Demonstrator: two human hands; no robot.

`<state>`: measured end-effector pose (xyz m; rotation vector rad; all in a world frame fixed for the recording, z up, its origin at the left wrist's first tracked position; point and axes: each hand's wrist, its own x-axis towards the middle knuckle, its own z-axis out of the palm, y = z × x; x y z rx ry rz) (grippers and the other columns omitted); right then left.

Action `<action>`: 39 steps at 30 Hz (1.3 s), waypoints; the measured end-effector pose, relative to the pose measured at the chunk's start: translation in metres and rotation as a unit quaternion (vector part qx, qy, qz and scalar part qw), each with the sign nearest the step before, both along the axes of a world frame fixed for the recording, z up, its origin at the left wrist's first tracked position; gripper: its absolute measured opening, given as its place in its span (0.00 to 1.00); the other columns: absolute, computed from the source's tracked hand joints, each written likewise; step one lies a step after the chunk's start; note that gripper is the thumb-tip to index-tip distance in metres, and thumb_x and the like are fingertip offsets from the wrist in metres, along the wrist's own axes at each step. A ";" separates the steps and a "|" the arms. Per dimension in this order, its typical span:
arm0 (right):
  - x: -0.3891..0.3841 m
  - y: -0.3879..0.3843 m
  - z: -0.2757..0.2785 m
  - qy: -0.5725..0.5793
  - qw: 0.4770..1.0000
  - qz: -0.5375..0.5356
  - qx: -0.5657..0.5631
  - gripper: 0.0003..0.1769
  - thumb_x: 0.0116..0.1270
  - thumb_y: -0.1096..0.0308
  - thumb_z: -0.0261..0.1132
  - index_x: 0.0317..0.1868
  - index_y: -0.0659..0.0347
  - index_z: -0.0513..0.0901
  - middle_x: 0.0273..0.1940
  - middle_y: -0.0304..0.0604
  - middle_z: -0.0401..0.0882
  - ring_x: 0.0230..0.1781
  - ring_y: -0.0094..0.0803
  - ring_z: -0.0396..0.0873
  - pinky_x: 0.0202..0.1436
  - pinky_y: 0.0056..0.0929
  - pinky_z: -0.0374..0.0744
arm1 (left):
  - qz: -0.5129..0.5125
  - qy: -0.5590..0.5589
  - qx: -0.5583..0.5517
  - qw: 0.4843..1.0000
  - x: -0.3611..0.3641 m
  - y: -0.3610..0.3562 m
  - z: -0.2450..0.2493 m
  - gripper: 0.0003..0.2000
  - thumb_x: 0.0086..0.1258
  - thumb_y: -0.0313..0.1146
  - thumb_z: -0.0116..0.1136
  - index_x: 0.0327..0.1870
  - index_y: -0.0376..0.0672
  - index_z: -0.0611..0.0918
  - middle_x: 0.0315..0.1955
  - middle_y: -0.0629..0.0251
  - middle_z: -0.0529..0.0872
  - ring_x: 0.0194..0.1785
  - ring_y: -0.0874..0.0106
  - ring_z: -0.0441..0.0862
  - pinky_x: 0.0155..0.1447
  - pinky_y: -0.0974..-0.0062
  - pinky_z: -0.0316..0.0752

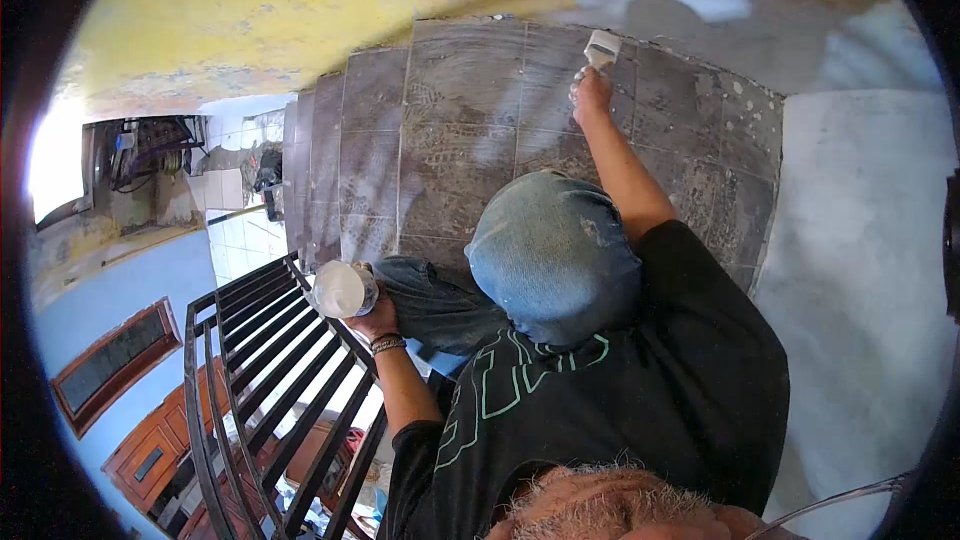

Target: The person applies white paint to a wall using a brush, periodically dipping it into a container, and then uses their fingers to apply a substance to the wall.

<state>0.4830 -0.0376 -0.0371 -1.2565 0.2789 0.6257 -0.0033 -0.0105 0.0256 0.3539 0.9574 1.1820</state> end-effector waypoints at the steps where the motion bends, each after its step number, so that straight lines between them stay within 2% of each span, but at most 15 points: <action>1: 0.007 -0.001 0.000 0.003 1.000 -0.010 0.001 0.04 0.57 0.68 0.51 0.27 0.56 0.65 0.16 0.34 0.63 0.07 0.21 0.59 0.07 0.19 0.56 | 0.000 -0.001 0.004 1.000 0.003 0.000 0.002 0.27 0.55 0.52 0.43 0.53 0.45 0.67 0.49 0.59 0.71 0.52 0.62 0.69 0.47 0.64 0.69; 4: 0.012 0.012 -0.004 0.006 0.999 -0.036 -0.008 0.05 0.56 0.69 0.51 0.24 0.55 0.64 0.15 0.34 0.63 0.07 0.22 0.59 0.07 0.20 0.56 | -0.007 0.004 0.012 1.000 0.007 -0.001 0.010 0.26 0.55 0.51 0.43 0.52 0.46 0.68 0.49 0.60 0.71 0.51 0.62 0.69 0.46 0.64 0.69; 6: 0.012 0.026 -0.011 0.031 0.998 -0.021 0.050 0.06 0.54 0.70 0.51 0.22 0.55 0.64 0.15 0.34 0.63 0.07 0.22 0.60 0.07 0.20 0.56 | -0.003 -0.012 0.013 1.000 0.003 -0.001 0.006 0.25 0.55 0.50 0.44 0.52 0.46 0.68 0.49 0.60 0.71 0.51 0.62 0.69 0.46 0.64 0.69; 8: 0.010 0.046 -0.020 0.025 0.999 -0.005 0.046 0.06 0.54 0.71 0.50 0.21 0.55 0.64 0.15 0.34 0.63 0.07 0.23 0.60 0.08 0.20 0.56 | 0.000 -0.027 0.014 1.000 0.004 -0.002 0.008 0.25 0.55 0.50 0.44 0.52 0.46 0.69 0.49 0.60 0.72 0.51 0.62 0.70 0.46 0.64 0.69; 9: 0.007 0.054 -0.024 0.016 0.999 0.008 0.043 0.05 0.53 0.72 0.50 0.21 0.56 0.64 0.15 0.35 0.63 0.07 0.23 0.60 0.08 0.21 0.56 | 0.018 -0.005 0.001 1.000 0.008 -0.002 0.011 0.26 0.56 0.51 0.43 0.52 0.43 0.68 0.48 0.57 0.71 0.51 0.61 0.70 0.44 0.64 0.71; 10: 0.002 0.060 -0.022 0.017 0.999 0.009 0.042 0.05 0.53 0.72 0.50 0.21 0.56 0.64 0.15 0.35 0.63 0.07 0.23 0.60 0.08 0.21 0.56 | 0.036 0.017 -0.013 0.999 0.010 -0.001 0.013 0.28 0.56 0.51 0.43 0.52 0.39 0.67 0.48 0.54 0.71 0.50 0.59 0.70 0.42 0.64 0.73; 20: -0.030 0.097 -0.009 0.050 0.996 0.070 0.034 0.06 0.54 0.72 0.50 0.21 0.59 0.65 0.14 0.37 0.61 0.07 0.24 0.59 0.09 0.23 0.56 | 0.037 -0.013 -0.005 0.999 0.003 0.003 0.000 0.27 0.56 0.50 0.45 0.51 0.39 0.67 0.46 0.54 0.72 0.49 0.57 0.71 0.39 0.67 0.74; 26: -0.045 0.113 -0.008 0.058 0.986 0.148 0.044 0.06 0.54 0.71 0.50 0.21 0.59 0.66 0.15 0.37 0.63 0.08 0.24 0.60 0.09 0.23 0.56 | 0.022 0.006 -0.008 1.000 0.006 0.003 0.006 0.27 0.56 0.51 0.45 0.51 0.39 0.67 0.46 0.53 0.72 0.49 0.57 0.71 0.38 0.68 0.75; 28: -0.053 0.116 -0.015 -0.002 0.977 0.209 0.029 0.06 0.54 0.70 0.51 0.22 0.59 0.67 0.15 0.36 0.64 0.08 0.23 0.60 0.09 0.23 0.56 | 0.012 0.041 0.005 0.999 0.008 0.004 0.007 0.28 0.56 0.52 0.44 0.52 0.39 0.67 0.46 0.54 0.72 0.50 0.57 0.70 0.38 0.68 0.74; 30: -0.070 0.104 0.000 -0.005 0.973 0.229 0.034 0.05 0.55 0.69 0.52 0.24 0.60 0.69 0.15 0.36 0.64 0.08 0.22 0.59 0.09 0.23 0.57 | 0.022 0.047 -0.007 0.999 0.011 0.003 0.011 0.28 0.56 0.52 0.43 0.52 0.39 0.67 0.47 0.54 0.72 0.50 0.58 0.70 0.39 0.67 0.74; 32: -0.084 0.088 0.008 0.041 0.959 0.268 0.080 0.05 0.55 0.68 0.52 0.26 0.60 0.69 0.16 0.36 0.65 0.08 0.22 0.60 0.09 0.22 0.58 | 0.035 0.051 -0.020 0.998 0.012 0.002 0.011 0.29 0.56 0.53 0.43 0.52 0.39 0.67 0.47 0.54 0.72 0.50 0.58 0.70 0.40 0.67 0.74; 35: -0.082 0.059 0.008 0.061 0.967 0.243 0.057 0.06 0.56 0.67 0.51 0.27 0.59 0.69 0.17 0.36 0.65 0.09 0.21 0.60 0.09 0.21 0.58 | 0.022 0.014 -0.013 1.000 0.004 0.001 0.001 0.29 0.55 0.53 0.42 0.53 0.39 0.66 0.47 0.54 0.72 0.51 0.58 0.69 0.42 0.66 0.74; 39: -0.044 0.042 -0.005 0.022 0.991 0.129 0.022 0.05 0.56 0.68 0.51 0.25 0.58 0.68 0.16 0.35 0.64 0.09 0.21 0.60 0.09 0.20 0.58 | 0.009 -0.005 0.012 1.000 -0.003 0.000 -0.004 0.28 0.55 0.51 0.42 0.53 0.39 0.66 0.47 0.54 0.71 0.51 0.58 0.69 0.43 0.64 0.73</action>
